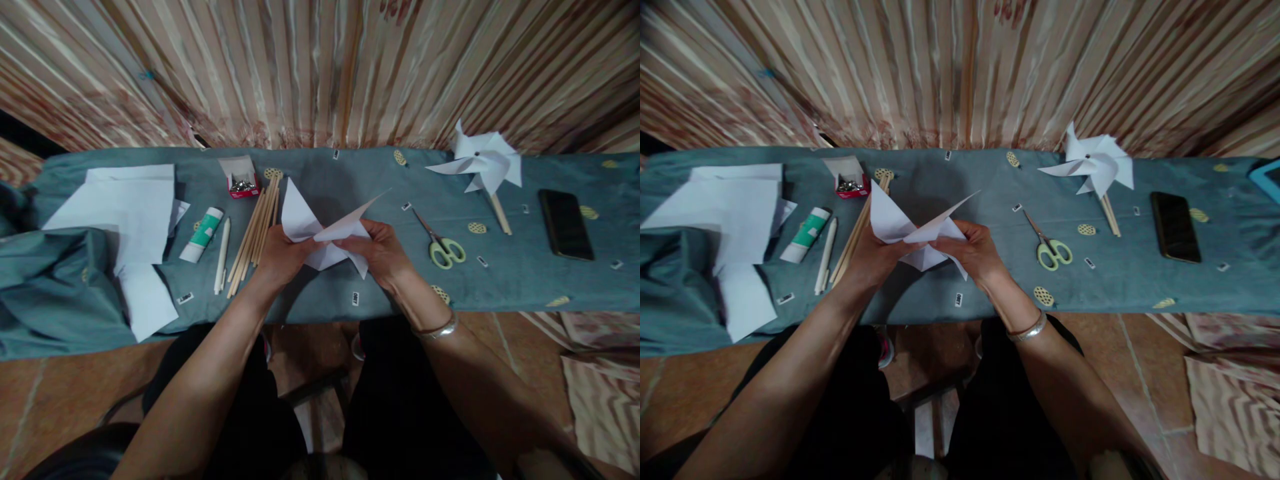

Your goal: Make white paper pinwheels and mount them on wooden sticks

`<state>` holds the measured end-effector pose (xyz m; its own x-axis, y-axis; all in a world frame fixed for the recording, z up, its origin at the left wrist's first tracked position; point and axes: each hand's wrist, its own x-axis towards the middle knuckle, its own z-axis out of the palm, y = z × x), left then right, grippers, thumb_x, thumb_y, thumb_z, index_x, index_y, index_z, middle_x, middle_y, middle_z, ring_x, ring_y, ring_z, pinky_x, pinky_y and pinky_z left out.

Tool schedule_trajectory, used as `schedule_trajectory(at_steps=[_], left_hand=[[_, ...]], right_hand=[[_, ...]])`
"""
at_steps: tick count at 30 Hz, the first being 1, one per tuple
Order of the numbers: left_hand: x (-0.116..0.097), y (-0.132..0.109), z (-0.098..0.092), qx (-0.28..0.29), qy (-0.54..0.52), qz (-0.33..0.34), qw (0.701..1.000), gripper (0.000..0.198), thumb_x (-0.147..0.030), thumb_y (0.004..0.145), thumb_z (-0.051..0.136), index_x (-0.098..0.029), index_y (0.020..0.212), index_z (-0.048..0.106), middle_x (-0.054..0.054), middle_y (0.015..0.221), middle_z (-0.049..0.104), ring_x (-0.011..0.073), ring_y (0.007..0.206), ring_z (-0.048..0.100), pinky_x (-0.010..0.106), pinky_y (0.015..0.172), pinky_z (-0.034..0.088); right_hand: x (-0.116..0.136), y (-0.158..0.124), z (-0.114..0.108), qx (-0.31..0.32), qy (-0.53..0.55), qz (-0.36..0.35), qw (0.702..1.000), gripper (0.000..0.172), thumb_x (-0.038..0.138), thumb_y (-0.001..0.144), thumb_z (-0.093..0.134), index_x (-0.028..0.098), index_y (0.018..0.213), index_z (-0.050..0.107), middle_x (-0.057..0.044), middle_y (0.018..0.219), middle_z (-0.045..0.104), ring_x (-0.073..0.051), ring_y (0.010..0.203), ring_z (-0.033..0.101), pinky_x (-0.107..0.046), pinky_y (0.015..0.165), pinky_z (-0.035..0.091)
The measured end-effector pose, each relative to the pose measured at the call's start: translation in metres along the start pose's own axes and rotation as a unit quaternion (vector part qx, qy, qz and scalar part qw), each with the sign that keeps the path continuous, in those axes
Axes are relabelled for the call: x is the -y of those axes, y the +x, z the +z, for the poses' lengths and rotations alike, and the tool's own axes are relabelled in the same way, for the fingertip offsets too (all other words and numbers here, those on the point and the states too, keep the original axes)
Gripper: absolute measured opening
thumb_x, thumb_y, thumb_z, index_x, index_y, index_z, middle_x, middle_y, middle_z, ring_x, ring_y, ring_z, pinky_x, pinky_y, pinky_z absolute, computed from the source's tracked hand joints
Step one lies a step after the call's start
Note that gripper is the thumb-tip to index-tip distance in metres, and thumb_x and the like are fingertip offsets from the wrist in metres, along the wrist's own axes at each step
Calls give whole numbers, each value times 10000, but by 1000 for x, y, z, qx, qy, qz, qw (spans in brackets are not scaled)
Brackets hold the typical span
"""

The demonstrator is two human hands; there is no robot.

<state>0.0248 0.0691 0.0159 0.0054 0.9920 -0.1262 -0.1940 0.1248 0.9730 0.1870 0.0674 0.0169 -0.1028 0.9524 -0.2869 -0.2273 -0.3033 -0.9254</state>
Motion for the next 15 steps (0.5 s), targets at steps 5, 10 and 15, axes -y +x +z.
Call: schedule_trajectory(at_steps=[5, 10, 15], left_hand=[[-1, -1, 2, 11, -14, -8, 1000, 306, -240, 498, 907, -174, 756, 756, 55, 799, 776, 235, 775, 723, 334, 713, 585], [0, 0, 3, 7, -31, -6, 999, 362, -205, 466, 909, -156, 790, 755, 57, 807, 779, 224, 757, 721, 322, 710, 578], [2, 1, 2, 14, -51, -6, 999, 323, -197, 476, 904, -158, 759, 754, 37, 759, 770, 189, 680, 704, 303, 682, 568]], right_hand=[[1, -1, 2, -3, 5, 12, 1000, 242, 245, 500, 873, 213, 710, 756, 35, 652, 720, -120, 560, 604, -272, 586, 513], [0, 1, 1, -3, 8, 17, 1000, 238, 240, 506, 868, 210, 716, 758, 30, 660, 721, -122, 567, 606, -275, 592, 511], [1, 1, 3, -8, 10, 13, 1000, 209, 224, 505, 857, 207, 685, 752, 41, 627, 706, -107, 544, 583, -260, 575, 494]])
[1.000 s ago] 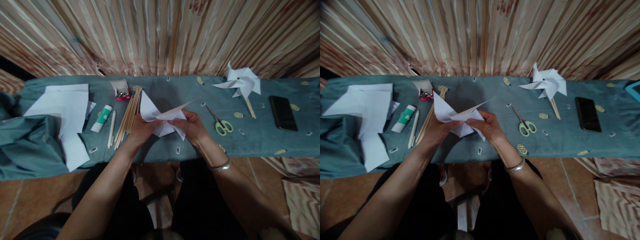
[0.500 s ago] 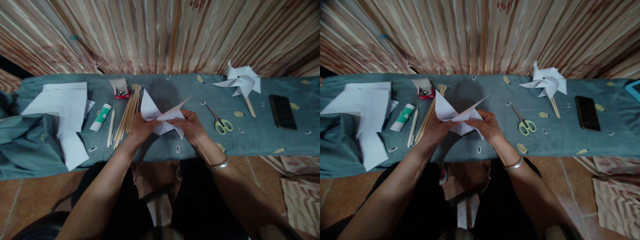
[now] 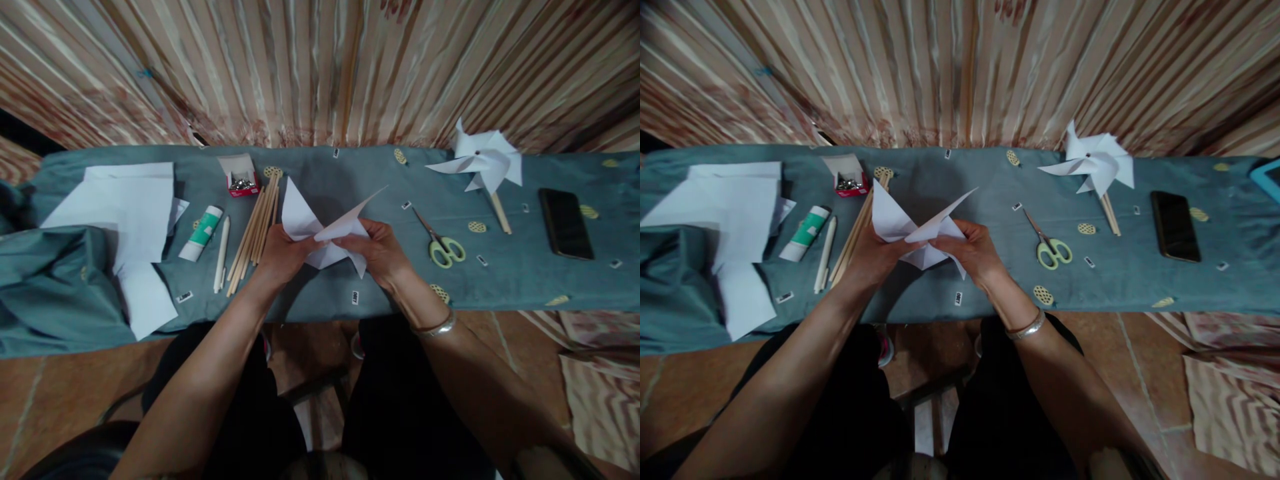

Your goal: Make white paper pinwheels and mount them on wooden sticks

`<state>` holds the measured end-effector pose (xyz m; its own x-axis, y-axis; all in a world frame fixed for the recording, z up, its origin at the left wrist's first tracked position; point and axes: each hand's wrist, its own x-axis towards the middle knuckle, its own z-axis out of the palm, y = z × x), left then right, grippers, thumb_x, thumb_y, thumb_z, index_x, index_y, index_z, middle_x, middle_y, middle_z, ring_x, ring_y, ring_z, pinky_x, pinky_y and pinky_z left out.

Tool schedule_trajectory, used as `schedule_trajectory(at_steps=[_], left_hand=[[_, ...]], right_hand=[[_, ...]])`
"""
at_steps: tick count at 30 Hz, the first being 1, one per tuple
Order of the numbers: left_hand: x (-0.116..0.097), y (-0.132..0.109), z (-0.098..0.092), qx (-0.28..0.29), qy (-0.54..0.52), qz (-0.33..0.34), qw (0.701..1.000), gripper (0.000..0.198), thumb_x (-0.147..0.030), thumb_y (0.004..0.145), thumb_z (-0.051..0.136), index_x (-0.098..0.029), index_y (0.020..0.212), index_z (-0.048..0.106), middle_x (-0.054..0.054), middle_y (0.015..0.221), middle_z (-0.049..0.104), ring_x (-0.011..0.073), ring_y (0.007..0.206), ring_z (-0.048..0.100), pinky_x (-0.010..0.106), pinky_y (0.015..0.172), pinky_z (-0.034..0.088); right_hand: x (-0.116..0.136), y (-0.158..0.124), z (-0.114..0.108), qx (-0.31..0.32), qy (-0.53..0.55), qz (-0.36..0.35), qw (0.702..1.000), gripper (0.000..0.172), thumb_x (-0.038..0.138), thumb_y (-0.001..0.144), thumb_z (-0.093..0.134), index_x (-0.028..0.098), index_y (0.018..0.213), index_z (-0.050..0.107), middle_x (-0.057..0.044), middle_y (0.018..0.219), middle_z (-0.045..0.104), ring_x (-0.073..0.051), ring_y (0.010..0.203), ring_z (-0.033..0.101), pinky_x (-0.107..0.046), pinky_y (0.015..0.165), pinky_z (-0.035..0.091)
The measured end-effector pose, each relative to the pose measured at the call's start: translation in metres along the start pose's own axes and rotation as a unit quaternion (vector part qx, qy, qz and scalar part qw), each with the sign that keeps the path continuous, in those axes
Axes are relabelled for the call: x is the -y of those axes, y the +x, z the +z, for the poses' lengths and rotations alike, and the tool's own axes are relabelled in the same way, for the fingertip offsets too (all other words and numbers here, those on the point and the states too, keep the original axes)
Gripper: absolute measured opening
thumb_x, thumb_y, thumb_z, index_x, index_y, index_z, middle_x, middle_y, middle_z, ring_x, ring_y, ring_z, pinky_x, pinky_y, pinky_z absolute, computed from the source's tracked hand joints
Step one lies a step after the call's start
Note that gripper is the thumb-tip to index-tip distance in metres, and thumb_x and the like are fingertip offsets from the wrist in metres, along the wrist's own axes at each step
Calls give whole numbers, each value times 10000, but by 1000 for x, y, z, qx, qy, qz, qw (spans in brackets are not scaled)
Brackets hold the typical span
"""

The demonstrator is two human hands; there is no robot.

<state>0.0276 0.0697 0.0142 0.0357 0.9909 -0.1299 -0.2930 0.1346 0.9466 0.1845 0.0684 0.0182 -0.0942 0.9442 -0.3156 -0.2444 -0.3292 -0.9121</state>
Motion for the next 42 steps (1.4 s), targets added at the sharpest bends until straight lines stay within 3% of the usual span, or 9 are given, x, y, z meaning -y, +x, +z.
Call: schedule_trajectory(at_steps=[11, 19, 25, 33, 42], left_hand=[[-3, -1, 2, -7, 21, -1, 1000, 317, -215, 465, 908, -163, 736, 753, 43, 780, 776, 205, 708, 712, 317, 689, 575], [-2, -2, 1, -1, 8, -9, 1000, 274, -187, 485, 902, -171, 712, 749, 20, 758, 765, 173, 675, 700, 291, 682, 561], [1, 1, 1, -16, 18, -7, 1000, 292, -203, 470, 898, -180, 717, 744, 39, 765, 770, 222, 757, 720, 327, 707, 576], [-3, 3, -1, -15, 31, 14, 999, 263, -207, 493, 894, -159, 701, 741, 16, 696, 745, 181, 644, 686, 271, 597, 555], [-3, 2, -1, 0, 7, 2, 1000, 246, -207, 492, 896, -180, 688, 749, 11, 698, 751, 174, 652, 683, 289, 638, 573]], right_hand=[[-6, 2, -5, 19, -30, -19, 999, 202, 253, 562, 839, 207, 737, 747, 31, 672, 699, -126, 582, 601, -306, 632, 497], [-5, 2, -3, 11, -21, -15, 1000, 212, 259, 536, 846, 204, 713, 744, 35, 653, 692, -118, 565, 584, -292, 617, 487], [-5, 3, -3, 3, -27, -25, 999, 243, 291, 527, 873, 212, 724, 755, 21, 678, 705, -134, 603, 594, -292, 614, 479], [1, 4, -4, 11, 8, -26, 1000, 285, 289, 514, 896, 202, 750, 762, 36, 668, 719, -107, 578, 611, -248, 580, 488], [4, 2, -3, 18, -6, -23, 1000, 271, 272, 520, 885, 192, 749, 764, 25, 693, 736, -130, 604, 634, -281, 620, 523]])
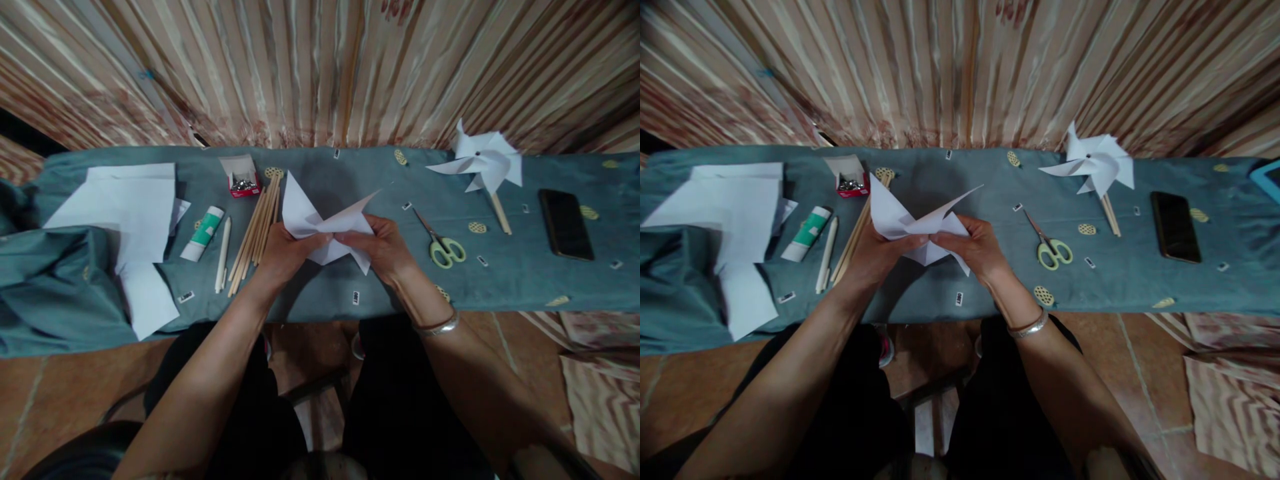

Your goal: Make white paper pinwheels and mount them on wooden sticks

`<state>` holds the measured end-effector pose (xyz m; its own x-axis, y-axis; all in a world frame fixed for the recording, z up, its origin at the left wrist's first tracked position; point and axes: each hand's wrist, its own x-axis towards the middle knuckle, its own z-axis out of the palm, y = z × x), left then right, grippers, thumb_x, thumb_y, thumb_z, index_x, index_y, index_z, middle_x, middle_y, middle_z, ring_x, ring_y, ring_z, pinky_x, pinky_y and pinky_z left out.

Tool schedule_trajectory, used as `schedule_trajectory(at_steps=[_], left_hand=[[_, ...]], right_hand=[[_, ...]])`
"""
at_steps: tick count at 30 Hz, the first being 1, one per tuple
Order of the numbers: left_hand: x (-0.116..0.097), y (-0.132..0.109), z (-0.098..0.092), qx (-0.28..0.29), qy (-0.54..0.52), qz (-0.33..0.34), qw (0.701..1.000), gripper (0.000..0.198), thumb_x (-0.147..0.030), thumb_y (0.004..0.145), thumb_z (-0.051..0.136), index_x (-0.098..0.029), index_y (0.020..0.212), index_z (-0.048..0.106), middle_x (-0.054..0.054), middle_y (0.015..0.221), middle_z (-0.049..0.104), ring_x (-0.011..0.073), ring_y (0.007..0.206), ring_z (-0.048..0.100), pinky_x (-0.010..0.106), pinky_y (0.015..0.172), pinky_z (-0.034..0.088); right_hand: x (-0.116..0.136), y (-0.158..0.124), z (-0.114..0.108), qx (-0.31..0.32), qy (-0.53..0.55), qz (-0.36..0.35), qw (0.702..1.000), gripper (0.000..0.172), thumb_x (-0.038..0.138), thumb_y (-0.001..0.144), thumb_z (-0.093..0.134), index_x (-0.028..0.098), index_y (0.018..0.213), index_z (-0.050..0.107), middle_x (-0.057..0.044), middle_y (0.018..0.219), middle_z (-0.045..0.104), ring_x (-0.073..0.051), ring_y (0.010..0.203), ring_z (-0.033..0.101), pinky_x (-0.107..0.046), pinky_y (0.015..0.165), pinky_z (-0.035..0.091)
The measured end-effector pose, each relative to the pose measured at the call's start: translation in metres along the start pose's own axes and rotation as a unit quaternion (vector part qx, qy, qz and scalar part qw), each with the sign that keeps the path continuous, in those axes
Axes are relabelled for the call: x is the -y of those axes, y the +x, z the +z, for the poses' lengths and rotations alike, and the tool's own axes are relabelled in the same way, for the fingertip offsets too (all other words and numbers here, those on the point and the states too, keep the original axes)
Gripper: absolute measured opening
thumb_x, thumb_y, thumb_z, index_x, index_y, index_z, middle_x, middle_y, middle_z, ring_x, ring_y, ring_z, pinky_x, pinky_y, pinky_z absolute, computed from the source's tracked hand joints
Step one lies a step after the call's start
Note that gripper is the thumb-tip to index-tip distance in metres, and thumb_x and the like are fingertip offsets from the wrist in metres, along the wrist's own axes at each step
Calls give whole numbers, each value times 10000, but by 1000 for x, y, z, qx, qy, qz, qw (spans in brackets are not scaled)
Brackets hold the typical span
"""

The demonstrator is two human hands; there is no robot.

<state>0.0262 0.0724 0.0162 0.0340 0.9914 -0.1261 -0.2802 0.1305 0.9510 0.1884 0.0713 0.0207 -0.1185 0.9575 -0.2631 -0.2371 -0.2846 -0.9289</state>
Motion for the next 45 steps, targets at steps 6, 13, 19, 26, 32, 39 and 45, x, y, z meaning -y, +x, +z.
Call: schedule_trajectory(at_steps=[6, 13, 19, 26, 32, 39, 45], left_hand=[[-3, -1, 3, -2, -27, -30, 999, 254, -187, 466, 902, -169, 660, 739, 2, 638, 727, 161, 613, 669, 284, 633, 566], [-6, -5, 5, -6, -26, -55, 998, 277, -172, 454, 883, -147, 695, 751, 27, 706, 749, 185, 665, 687, 304, 675, 567], [-3, -4, 2, 5, -37, -42, 998, 271, -168, 474, 878, -142, 716, 761, 29, 721, 759, 180, 660, 689, 293, 663, 572], [-5, -6, 2, 12, -41, -37, 998, 264, -157, 504, 876, -147, 743, 766, 27, 758, 771, 174, 679, 700, 277, 679, 571], [-6, -7, 5, 35, -40, -53, 997, 264, -166, 496, 865, -144, 739, 763, 52, 774, 777, 191, 679, 702, 294, 681, 571], [-2, -6, 3, 9, -18, -43, 999, 260, -183, 490, 862, -163, 732, 768, 37, 762, 776, 186, 680, 695, 293, 676, 568], [1, -9, 3, 2, 9, -62, 998, 273, -243, 496, 863, -131, 723, 760, 69, 751, 767, 209, 688, 687, 320, 673, 554]], right_hand=[[0, -1, -2, 18, -1, 8, 1000, 286, 297, 533, 888, 191, 769, 766, 25, 701, 727, -128, 612, 630, -286, 635, 519], [-4, -1, -5, 41, -24, -1, 999, 287, 346, 575, 882, 203, 795, 764, 24, 757, 727, -132, 656, 645, -298, 678, 524], [0, -2, -4, 44, -5, 15, 999, 332, 342, 539, 904, 197, 805, 771, 16, 750, 741, -124, 641, 636, -279, 660, 530], [17, -3, -18, 93, -16, 46, 994, 388, 434, 537, 904, 184, 807, 780, -8, 737, 741, -113, 619, 629, -223, 587, 507], [6, 0, -15, 84, -21, 75, 993, 346, 356, 502, 918, 159, 743, 766, 4, 680, 719, -102, 563, 603, -231, 554, 480], [-1, 4, -9, 44, 6, 79, 996, 342, 291, 481, 917, 165, 765, 771, 0, 707, 745, -120, 591, 633, -256, 601, 491], [0, 0, -8, 28, 10, 94, 995, 312, 283, 479, 917, 162, 722, 762, 15, 653, 735, -105, 543, 621, -231, 556, 466]])
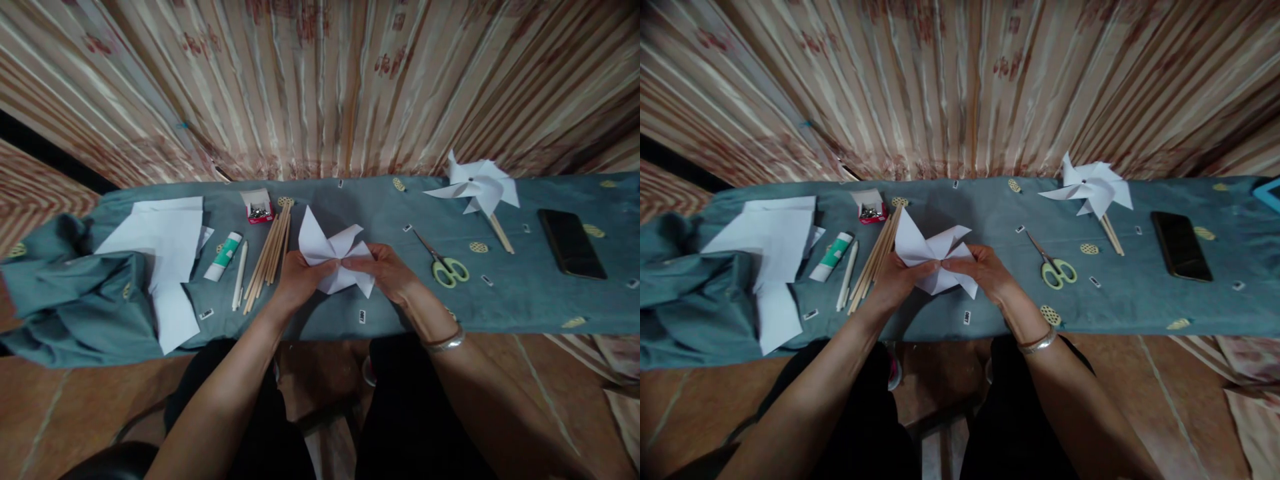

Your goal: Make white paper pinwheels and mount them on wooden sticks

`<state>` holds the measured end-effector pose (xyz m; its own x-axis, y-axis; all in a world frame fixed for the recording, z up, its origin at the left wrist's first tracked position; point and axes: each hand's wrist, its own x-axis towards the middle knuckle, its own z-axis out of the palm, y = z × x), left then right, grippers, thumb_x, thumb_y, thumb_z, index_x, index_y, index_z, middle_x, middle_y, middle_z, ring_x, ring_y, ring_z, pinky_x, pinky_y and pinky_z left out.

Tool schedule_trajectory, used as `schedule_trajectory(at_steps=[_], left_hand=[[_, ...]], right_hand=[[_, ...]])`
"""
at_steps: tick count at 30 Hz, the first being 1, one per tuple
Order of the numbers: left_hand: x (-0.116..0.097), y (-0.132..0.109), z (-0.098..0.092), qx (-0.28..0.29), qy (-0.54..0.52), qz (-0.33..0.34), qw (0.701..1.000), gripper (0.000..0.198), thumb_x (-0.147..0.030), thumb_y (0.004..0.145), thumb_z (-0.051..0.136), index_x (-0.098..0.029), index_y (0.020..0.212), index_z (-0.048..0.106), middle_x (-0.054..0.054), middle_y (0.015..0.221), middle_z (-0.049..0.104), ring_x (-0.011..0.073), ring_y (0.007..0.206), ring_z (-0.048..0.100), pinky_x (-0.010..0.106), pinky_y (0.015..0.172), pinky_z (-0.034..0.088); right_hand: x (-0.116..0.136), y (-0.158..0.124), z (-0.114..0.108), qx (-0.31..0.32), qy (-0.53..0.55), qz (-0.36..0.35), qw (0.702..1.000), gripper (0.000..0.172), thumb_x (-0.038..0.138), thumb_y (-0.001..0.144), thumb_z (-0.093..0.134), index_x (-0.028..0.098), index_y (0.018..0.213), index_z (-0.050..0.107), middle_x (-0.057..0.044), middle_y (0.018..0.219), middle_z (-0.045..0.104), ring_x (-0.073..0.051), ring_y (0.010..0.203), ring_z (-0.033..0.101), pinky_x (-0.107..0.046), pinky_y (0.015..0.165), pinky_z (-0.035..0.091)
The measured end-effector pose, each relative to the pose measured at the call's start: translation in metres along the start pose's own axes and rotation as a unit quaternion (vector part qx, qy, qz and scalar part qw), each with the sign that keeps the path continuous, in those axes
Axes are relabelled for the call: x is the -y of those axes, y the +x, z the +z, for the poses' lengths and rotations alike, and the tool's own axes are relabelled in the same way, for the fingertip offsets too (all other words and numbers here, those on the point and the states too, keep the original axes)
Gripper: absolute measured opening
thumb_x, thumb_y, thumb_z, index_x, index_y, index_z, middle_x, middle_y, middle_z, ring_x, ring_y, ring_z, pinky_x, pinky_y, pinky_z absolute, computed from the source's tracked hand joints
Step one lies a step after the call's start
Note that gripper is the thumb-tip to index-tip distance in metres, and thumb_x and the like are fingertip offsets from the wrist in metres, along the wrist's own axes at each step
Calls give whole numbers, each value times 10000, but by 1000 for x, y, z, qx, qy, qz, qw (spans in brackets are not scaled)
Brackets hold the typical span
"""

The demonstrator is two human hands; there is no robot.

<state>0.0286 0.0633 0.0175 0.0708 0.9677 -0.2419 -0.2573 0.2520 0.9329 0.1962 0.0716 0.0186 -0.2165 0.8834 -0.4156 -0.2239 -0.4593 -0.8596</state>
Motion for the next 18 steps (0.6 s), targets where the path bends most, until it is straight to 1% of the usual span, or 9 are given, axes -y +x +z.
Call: schedule_trajectory(at_steps=[5, 8, 10, 13, 18], left_hand=[[4, -1, -2, 11, -7, -6, 1000, 291, -291, 511, 868, -143, 735, 757, 71, 765, 759, 203, 680, 676, 324, 668, 537], [4, -1, -3, 11, -4, -3, 1000, 281, -297, 515, 864, -148, 726, 754, 70, 753, 755, 214, 687, 678, 339, 680, 541], [3, -1, -3, 10, -3, 0, 1000, 257, -288, 516, 859, -158, 711, 752, 70, 759, 761, 220, 694, 681, 345, 686, 551], [-2, -3, -2, 6, -4, 1, 1000, 242, -281, 517, 857, -167, 701, 751, 61, 754, 765, 214, 679, 680, 339, 671, 559], [-7, -6, -1, 2, -21, 3, 1000, 282, -278, 517, 859, -138, 740, 759, 70, 772, 770, 209, 688, 686, 325, 678, 553]], right_hand=[[-1, -2, 3, 20, 24, 30, 999, 323, 298, 479, 924, 163, 727, 768, 2, 657, 746, -110, 552, 639, -230, 570, 489], [-2, -3, 7, 12, 51, 44, 998, 311, 283, 474, 928, 164, 712, 766, -8, 671, 754, -122, 562, 652, -241, 584, 508], [-2, -3, 9, 8, 68, 49, 996, 311, 272, 476, 931, 155, 712, 766, -12, 665, 755, -124, 559, 658, -238, 583, 517], [-3, -3, 11, 17, 94, 63, 993, 326, 254, 472, 935, 144, 730, 770, -20, 664, 758, -127, 554, 665, -229, 580, 530], [-4, -2, 14, 33, 124, 67, 989, 292, 243, 468, 935, 150, 683, 761, -14, 659, 756, -114, 535, 655, -209, 561, 531]])
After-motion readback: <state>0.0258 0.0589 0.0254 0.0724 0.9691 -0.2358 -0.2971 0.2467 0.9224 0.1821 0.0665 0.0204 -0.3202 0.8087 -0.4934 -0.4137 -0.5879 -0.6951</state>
